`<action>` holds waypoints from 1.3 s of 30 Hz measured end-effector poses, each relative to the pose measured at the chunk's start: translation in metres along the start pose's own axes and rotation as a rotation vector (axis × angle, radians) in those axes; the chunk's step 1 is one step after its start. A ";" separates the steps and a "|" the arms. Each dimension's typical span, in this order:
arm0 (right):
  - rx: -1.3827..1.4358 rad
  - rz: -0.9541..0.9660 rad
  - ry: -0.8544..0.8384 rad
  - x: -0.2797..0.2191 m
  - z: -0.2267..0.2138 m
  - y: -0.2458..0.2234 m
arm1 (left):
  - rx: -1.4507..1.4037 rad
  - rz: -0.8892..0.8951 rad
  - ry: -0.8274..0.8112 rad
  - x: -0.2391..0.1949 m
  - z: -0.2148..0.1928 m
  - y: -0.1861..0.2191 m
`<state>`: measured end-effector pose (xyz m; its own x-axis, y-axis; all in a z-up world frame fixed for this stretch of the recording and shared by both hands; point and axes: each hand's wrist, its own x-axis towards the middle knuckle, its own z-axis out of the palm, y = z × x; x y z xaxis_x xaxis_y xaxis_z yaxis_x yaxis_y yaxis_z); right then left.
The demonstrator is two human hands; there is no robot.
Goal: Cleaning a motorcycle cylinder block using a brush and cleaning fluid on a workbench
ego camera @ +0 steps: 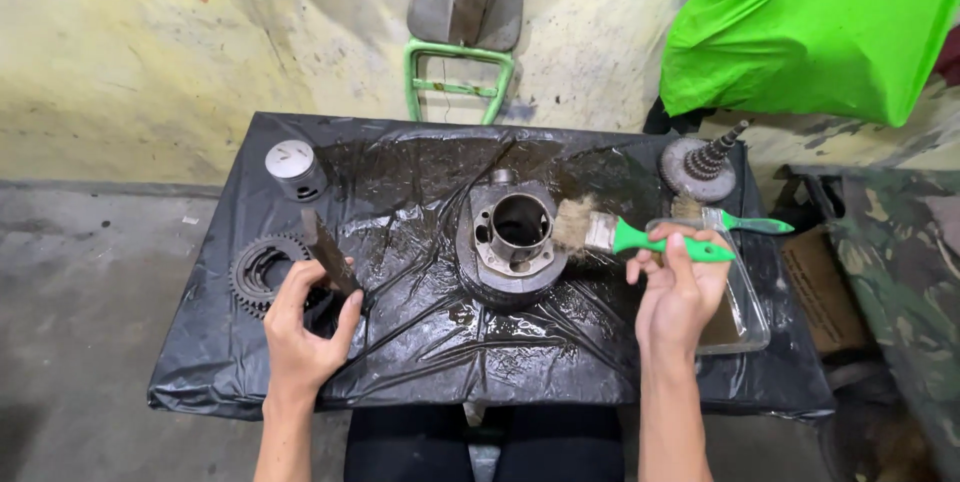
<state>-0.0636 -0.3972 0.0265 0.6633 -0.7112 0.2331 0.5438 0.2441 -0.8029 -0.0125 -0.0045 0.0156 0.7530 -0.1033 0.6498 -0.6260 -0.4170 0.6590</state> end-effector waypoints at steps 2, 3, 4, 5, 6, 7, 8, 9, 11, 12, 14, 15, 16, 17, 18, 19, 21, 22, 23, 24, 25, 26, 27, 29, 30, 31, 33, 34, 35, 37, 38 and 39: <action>-0.006 0.003 0.004 0.003 0.004 -0.005 | -0.007 0.009 0.001 0.002 0.001 -0.001; -0.011 0.012 0.010 0.004 0.005 -0.007 | -0.010 0.015 -0.002 0.002 0.000 -0.002; -0.009 0.009 0.006 -0.003 0.002 -0.012 | -0.010 0.017 0.004 0.003 0.000 -0.002; -0.001 0.042 0.035 -0.010 0.000 -0.016 | -0.019 0.010 -0.005 0.004 0.000 -0.002; 0.006 0.078 0.062 -0.017 -0.004 -0.021 | -0.027 -0.001 -0.012 0.002 -0.001 -0.002; 0.005 0.080 0.055 -0.016 -0.006 -0.016 | -0.026 -0.004 -0.006 0.004 -0.001 -0.003; 0.005 0.103 0.070 -0.020 -0.010 -0.012 | -0.028 0.005 -0.007 0.003 -0.001 -0.004; 0.004 0.127 0.084 -0.023 -0.015 -0.009 | -0.030 0.014 -0.008 0.002 0.000 -0.005; 0.022 0.115 0.088 -0.012 -0.015 -0.001 | -0.040 0.026 -0.004 0.000 0.001 -0.007; 0.043 0.102 0.093 -0.006 -0.016 0.002 | -0.050 0.041 0.000 0.000 0.002 -0.008; 0.012 0.066 0.068 0.002 -0.002 0.004 | -0.055 0.042 -0.006 0.000 0.001 -0.009; -0.019 0.035 0.038 0.006 0.005 0.004 | -0.056 0.039 -0.008 -0.001 0.001 -0.009; -0.014 0.028 0.038 0.008 0.004 0.008 | -0.057 0.047 -0.006 -0.001 0.000 -0.009; -0.001 0.025 0.033 0.011 0.002 0.012 | -0.057 0.047 -0.004 0.000 0.000 -0.008; 0.011 0.020 0.036 0.012 -0.001 0.015 | -0.060 0.049 -0.009 0.000 0.000 -0.008; 0.015 0.011 0.044 0.008 -0.001 0.013 | -0.065 0.059 -0.014 0.003 0.000 -0.008; 0.049 0.051 0.120 -0.002 -0.003 0.007 | -0.076 0.045 -0.022 0.002 0.000 -0.008; 0.046 0.049 0.118 -0.010 -0.006 0.001 | -0.078 0.045 -0.021 0.001 0.000 -0.007; 0.026 0.077 0.100 -0.018 -0.009 -0.006 | -0.083 0.042 -0.029 0.001 -0.001 -0.006; 0.007 0.105 0.070 -0.022 -0.010 -0.012 | -0.085 0.038 -0.025 0.000 -0.001 -0.006; 0.006 0.103 0.058 -0.018 -0.009 -0.009 | -0.085 0.038 -0.013 0.003 -0.001 -0.007; 0.012 0.110 0.067 -0.019 -0.012 -0.007 | -0.075 0.042 -0.015 0.002 -0.001 -0.007; 0.017 0.117 0.076 -0.021 -0.015 -0.005 | -0.066 0.047 -0.017 0.001 -0.002 -0.007; 0.043 0.090 0.078 -0.007 -0.023 0.007 | -0.061 0.043 -0.013 -0.004 -0.002 -0.008; 0.079 0.050 0.079 0.005 -0.025 0.014 | -0.058 0.057 -0.006 -0.001 -0.001 -0.009; 0.085 0.048 0.072 0.013 -0.015 0.016 | -0.055 0.062 0.001 0.000 0.000 -0.011; 0.056 0.017 0.040 0.023 -0.001 0.018 | -0.059 0.047 -0.004 -0.003 0.000 -0.012; 0.058 0.019 0.036 0.025 0.006 0.022 | -0.056 0.046 -0.001 -0.004 0.000 -0.012; 0.039 -0.015 -0.009 0.028 0.012 0.028 | -0.051 0.044 -0.003 -0.004 0.000 -0.012; 0.022 -0.053 -0.046 0.029 0.022 0.032 | -0.049 0.047 -0.011 -0.003 0.001 -0.011; 0.015 -0.067 -0.085 0.028 0.026 0.034 | -0.054 0.049 -0.006 -0.002 0.001 -0.011; 0.007 -0.082 -0.123 0.027 0.030 0.035 | -0.060 0.051 0.000 -0.002 0.001 -0.011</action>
<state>-0.0111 -0.3881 0.0208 0.6740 -0.6431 0.3636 0.6024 0.1935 -0.7744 -0.0073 -0.0005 0.0067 0.7199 -0.1235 0.6830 -0.6745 -0.3561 0.6467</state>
